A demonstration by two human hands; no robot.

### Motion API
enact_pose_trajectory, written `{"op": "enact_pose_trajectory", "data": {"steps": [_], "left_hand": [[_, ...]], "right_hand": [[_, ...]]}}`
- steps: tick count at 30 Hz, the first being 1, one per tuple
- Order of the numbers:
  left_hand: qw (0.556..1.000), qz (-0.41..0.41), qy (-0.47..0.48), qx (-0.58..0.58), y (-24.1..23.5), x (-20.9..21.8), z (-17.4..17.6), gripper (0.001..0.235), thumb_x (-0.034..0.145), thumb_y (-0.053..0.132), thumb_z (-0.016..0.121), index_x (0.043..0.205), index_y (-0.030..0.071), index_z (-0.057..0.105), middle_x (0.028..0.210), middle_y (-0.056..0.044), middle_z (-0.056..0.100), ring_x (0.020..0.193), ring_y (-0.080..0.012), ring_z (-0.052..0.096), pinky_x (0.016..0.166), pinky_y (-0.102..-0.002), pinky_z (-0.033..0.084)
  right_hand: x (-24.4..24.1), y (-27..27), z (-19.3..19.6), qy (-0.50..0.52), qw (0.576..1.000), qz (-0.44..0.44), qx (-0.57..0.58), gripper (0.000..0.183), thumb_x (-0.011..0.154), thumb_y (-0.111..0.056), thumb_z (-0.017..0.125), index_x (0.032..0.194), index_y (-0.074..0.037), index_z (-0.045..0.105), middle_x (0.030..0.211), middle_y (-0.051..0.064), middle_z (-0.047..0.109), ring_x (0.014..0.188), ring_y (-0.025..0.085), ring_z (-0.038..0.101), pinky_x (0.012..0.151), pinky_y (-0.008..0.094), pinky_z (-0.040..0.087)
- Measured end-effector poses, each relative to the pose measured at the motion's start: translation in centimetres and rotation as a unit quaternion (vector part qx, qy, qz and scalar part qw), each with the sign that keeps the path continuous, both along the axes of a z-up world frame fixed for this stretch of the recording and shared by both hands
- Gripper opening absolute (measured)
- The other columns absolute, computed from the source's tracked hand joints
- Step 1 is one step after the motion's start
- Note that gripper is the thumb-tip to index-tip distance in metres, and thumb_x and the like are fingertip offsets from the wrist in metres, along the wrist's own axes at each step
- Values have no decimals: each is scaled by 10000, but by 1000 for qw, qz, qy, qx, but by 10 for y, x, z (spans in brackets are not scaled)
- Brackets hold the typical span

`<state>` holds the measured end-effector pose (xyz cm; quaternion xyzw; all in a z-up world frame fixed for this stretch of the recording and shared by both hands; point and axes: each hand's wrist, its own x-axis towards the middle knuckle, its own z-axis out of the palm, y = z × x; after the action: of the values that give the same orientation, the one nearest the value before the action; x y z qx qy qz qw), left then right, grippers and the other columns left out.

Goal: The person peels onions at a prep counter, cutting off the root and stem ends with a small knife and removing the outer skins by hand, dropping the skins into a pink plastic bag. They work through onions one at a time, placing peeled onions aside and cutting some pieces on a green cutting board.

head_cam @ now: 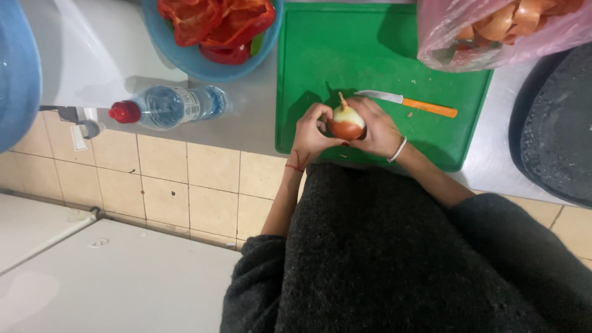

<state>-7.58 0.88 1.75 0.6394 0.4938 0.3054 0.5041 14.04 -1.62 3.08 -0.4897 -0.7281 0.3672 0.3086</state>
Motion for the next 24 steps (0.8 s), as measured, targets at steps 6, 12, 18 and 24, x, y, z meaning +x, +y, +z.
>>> {"op": "enact_pose_trajectory", "data": {"steps": [6, 12, 18, 24], "left_hand": [[999, -6, 15, -28, 2, 5, -1, 605, 490, 278, 1021, 858, 88, 580, 857, 19, 553, 694, -90, 507, 590, -242, 459], [1000, 6, 20, 0, 3, 8, 0, 640, 502, 372, 1015, 808, 88, 529, 810, 14, 524, 691, -96, 502, 616, -265, 468], [1000, 26, -2, 12, -2, 14, 3, 637, 547, 388, 1014, 814, 81, 524, 800, 11, 512, 698, -100, 488, 628, -254, 449], [991, 101, -38, 79, -12, 25, -5, 575, 625, 337, 966, 967, 73, 586, 883, -8, 559, 786, -135, 565, 721, -266, 497]], "right_hand": [[5, 3, 0, 27, 999, 5, -38, 915, 650, -219, 923, 1426, -7, 487, 1327, 241, 577, 1249, 449, 559, 1062, 477, 464], [5, 2, -3, 38, 999, -4, -36, 870, 688, -222, 902, 1426, -4, 495, 1319, 226, 589, 1259, 441, 564, 1069, 468, 472], [8, 2, -4, 44, 999, 4, -10, 848, 729, -231, 902, 1432, 4, 491, 1363, 235, 586, 1286, 439, 564, 1102, 474, 461], [3, -5, -17, 60, 996, -54, -32, 875, 713, -294, 904, 1440, -18, 504, 1383, 244, 587, 1279, 441, 582, 1091, 467, 470]]}}
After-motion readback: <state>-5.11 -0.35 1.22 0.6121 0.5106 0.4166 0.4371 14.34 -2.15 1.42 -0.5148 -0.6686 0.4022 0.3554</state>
